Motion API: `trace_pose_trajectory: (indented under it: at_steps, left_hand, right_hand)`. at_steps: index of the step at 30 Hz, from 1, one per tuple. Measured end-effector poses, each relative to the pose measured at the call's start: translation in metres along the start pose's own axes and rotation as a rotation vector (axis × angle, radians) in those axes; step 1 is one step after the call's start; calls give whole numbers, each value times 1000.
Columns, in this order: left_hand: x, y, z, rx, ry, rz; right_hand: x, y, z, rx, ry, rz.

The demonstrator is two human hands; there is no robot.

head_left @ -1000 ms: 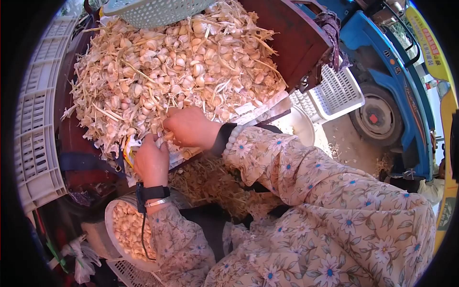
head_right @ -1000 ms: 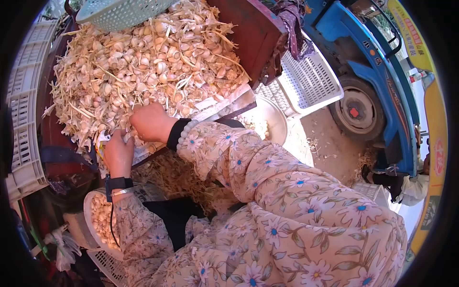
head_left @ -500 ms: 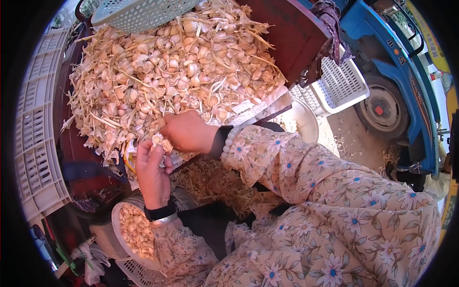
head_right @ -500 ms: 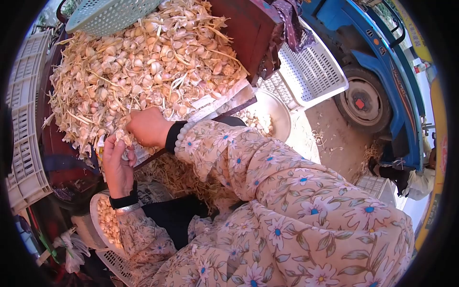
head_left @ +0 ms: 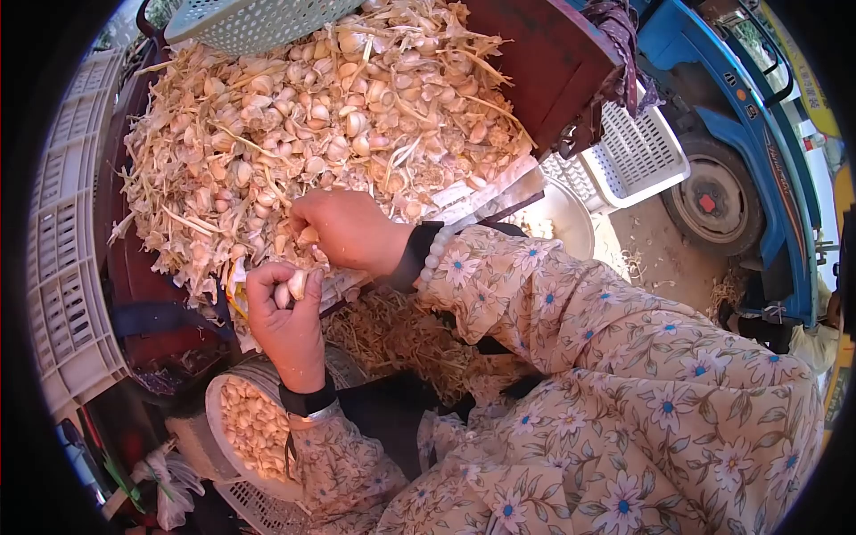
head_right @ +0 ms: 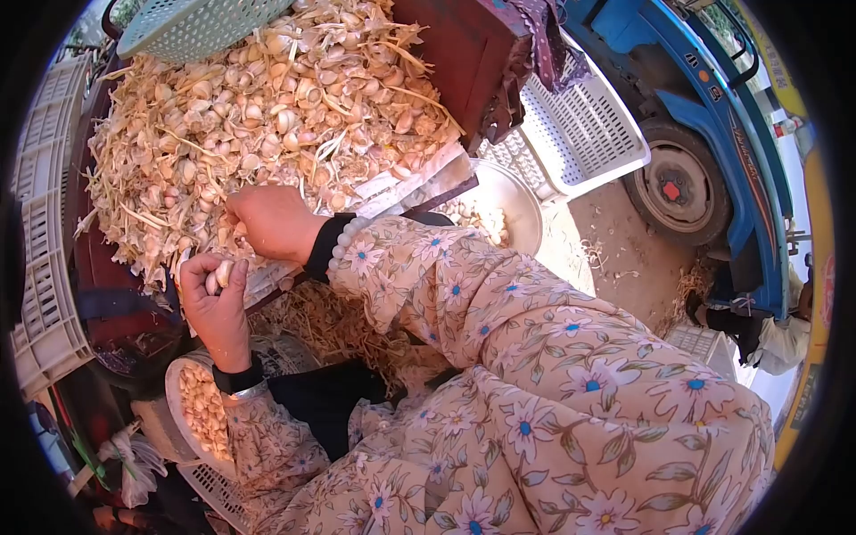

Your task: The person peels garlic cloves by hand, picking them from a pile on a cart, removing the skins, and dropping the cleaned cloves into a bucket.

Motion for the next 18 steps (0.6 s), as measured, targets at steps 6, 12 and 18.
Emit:
trace_pose_trajectory:
  at_steps: [6, 12, 18]
  left_hand:
    - [-23, -2, 3, -192, -399, 129]
    - [-138, -44, 39, -213, 143, 249]
    - [-244, -119, -6, -229, 1682, 86]
  right_hand:
    - [-4, 3, 1, 6, 205, 90]
    - [-12, -2, -3, 2, 380, 68]
    - [-5, -3, -11, 162, 745, -128]
Point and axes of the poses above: each hand's wrist, its own y-axis towards the middle knuckle, its own x-axis out of the palm, z = x × y, the point moved 2 cm from there along y, towards the middle knuckle, and after that the axes turned 3 degrees about -z, right-handed, at the moved point
